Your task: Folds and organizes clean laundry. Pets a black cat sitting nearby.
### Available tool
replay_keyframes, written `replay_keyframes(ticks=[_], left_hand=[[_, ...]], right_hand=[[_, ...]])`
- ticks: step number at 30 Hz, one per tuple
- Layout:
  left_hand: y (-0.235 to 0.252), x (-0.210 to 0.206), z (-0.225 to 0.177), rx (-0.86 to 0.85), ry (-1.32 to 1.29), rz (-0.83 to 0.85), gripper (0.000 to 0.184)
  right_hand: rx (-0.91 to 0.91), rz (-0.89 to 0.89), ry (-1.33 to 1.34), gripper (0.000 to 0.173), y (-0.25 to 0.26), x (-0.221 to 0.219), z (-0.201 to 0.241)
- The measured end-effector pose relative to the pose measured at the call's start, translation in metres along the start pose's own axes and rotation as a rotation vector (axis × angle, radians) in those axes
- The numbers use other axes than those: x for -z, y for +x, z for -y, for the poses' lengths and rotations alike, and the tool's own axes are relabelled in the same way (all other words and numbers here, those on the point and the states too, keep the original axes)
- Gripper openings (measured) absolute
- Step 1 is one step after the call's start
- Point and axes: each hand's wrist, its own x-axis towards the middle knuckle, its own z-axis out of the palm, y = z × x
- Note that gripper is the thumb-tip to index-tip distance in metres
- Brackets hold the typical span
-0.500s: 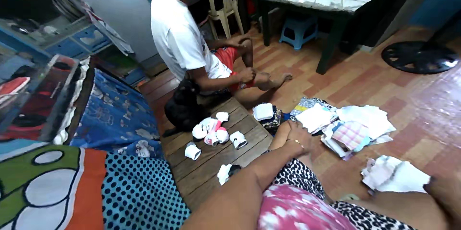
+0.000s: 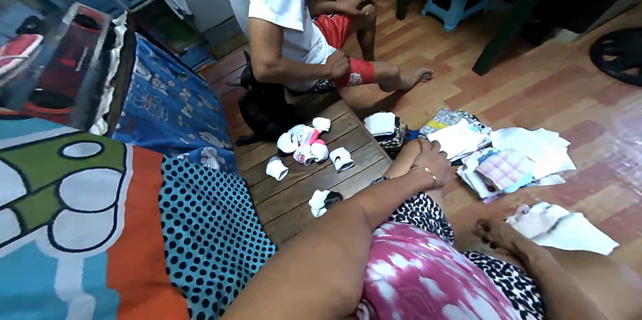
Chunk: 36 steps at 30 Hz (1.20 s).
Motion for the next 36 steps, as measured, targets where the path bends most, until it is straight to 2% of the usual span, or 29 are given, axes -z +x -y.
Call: replay_keyframes(ticks=[2, 4, 10, 12, 15, 18, 19, 21, 24, 26, 29, 31, 34, 36], left_hand=[[0.002, -0.001, 0.0, 0.004, -0.006, -0.002, 0.046], [0.002, -0.003, 0.0, 0.004, -0.009, -0.015, 0.047], [0.003, -0.003, -0.001, 0.009, -0.012, -0.008, 0.049], [-0.001, 0.0, 0.002, -0.009, -0.008, -0.006, 0.049], [-0.015, 0.009, 0.014, -0.081, -0.186, -0.036, 0.041], [-0.046, 0.014, 0.035, -0.041, -0.503, -0.228, 0.039], [-0.062, 0.016, 0.046, 0.001, -0.576, -0.322, 0.039], [-0.095, 0.022, 0.083, 0.104, -0.557, -0.545, 0.039], [-0.137, 0.035, 0.168, 0.293, -0.277, -0.846, 0.03], [-0.171, 0.054, 0.221, 0.457, -0.096, -0.92, 0.03], [-0.211, 0.085, 0.284, 0.703, 0.071, -0.864, 0.04], [-0.224, 0.097, 0.322, 0.774, 0.135, -0.776, 0.048], [-0.233, 0.104, 0.375, 0.748, 0.2, -0.641, 0.051], [-0.237, 0.112, 0.397, 0.682, 0.151, -0.621, 0.052]], right_hand=[[-0.051, -0.164, 0.123, 0.032, -0.001, 0.008, -0.01], [-0.067, -0.222, 0.225, 0.032, -0.008, 0.011, -0.009], [-0.073, -0.086, 0.13, 0.029, -0.006, 0.004, -0.011], [-0.068, -0.099, 0.137, 0.029, -0.005, 0.004, -0.01], [-0.037, -0.161, 0.192, 0.027, -0.007, 0.006, -0.014], [0.0, -0.188, 0.234, 0.028, -0.014, 0.008, -0.014], [0.008, -0.189, 0.242, 0.028, -0.017, 0.008, -0.014], [0.014, -0.193, 0.254, 0.027, -0.02, 0.008, -0.015], [0.007, -0.193, 0.281, 0.027, -0.022, 0.008, -0.016], [-0.012, -0.169, 0.256, 0.028, -0.019, 0.008, -0.017], [-0.022, -0.151, 0.213, 0.028, -0.012, 0.007, -0.017], [-0.027, -0.136, 0.171, 0.028, -0.009, 0.005, -0.017], [-0.035, -0.118, 0.115, 0.028, -0.011, 0.004, -0.014], [-0.036, -0.117, 0.101, 0.027, -0.013, 0.003, -0.013]])
